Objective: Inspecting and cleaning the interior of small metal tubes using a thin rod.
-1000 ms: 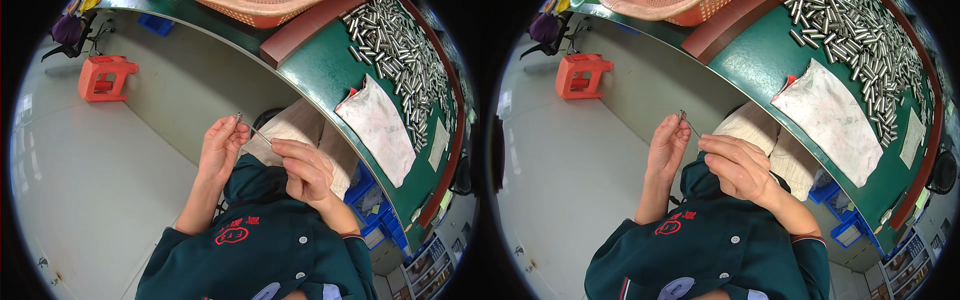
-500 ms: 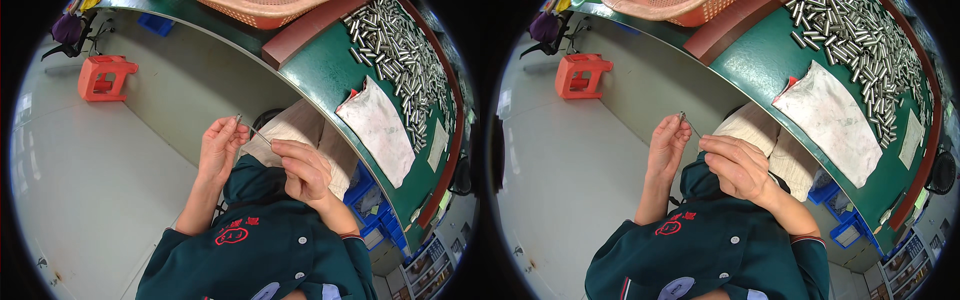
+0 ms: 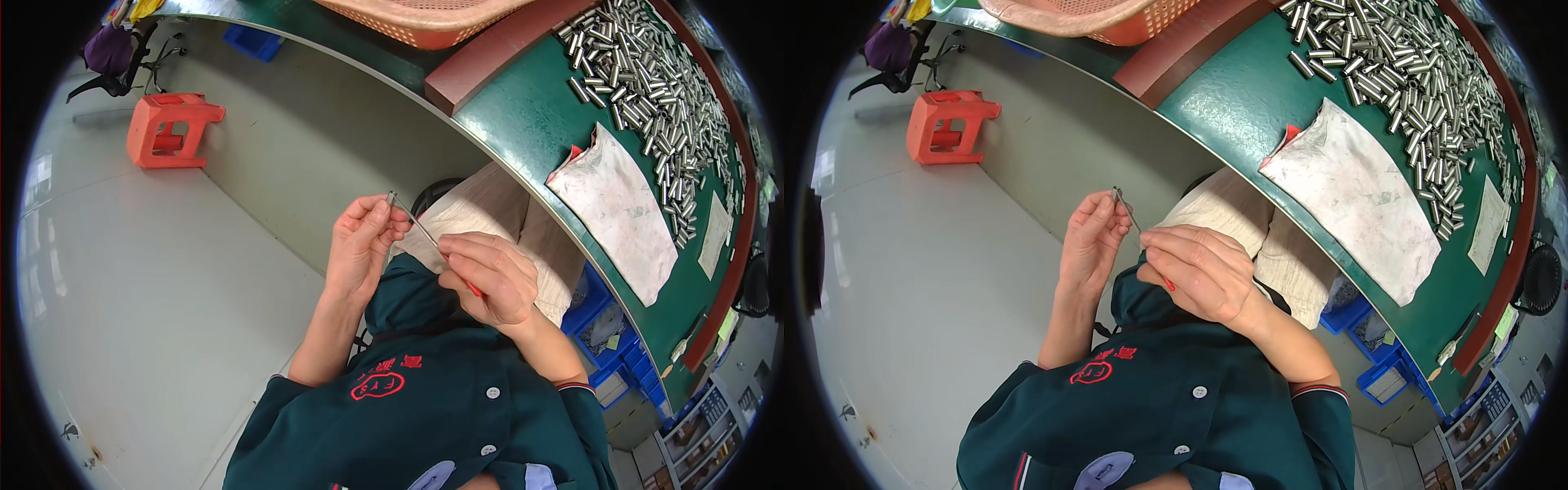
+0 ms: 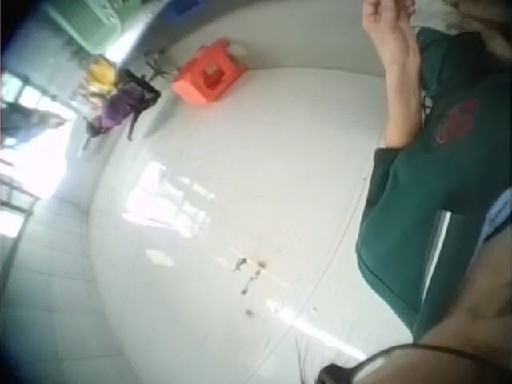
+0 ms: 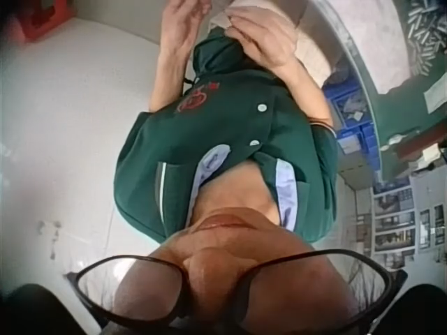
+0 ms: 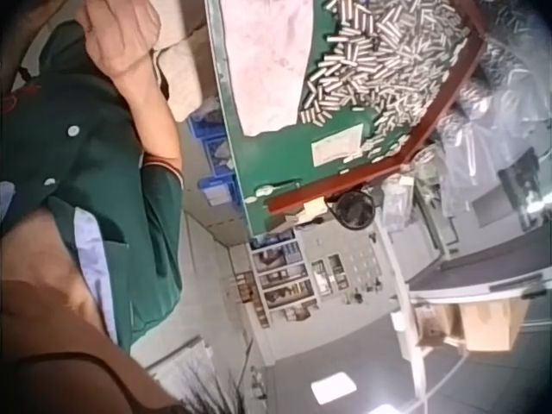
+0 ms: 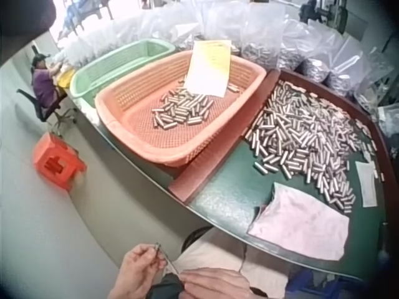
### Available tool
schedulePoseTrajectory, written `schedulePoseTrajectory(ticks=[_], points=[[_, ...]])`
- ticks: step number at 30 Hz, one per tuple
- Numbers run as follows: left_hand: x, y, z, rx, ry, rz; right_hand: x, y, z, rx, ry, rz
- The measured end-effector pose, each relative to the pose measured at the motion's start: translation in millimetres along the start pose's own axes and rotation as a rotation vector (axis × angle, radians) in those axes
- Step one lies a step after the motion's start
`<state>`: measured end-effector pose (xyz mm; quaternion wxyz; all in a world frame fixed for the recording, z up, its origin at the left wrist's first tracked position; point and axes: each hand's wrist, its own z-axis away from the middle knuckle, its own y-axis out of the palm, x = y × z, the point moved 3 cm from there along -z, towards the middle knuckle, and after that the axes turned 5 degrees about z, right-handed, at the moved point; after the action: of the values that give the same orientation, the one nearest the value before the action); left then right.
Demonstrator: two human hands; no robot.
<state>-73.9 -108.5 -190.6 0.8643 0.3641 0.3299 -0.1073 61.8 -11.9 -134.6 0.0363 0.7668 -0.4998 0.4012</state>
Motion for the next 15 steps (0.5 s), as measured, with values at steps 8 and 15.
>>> schedulePoseTrajectory(ticks=[8,15], points=[[1.0,-0.5,-3.0,-0.018,0.013,0.084,-3.7,7.7,4.3,0.026,-0.038,0.019],[9.0,3.6,-1.9,0.044,-0.068,0.166,3.7,2.2,4.3,-0.012,-0.051,-0.059]])
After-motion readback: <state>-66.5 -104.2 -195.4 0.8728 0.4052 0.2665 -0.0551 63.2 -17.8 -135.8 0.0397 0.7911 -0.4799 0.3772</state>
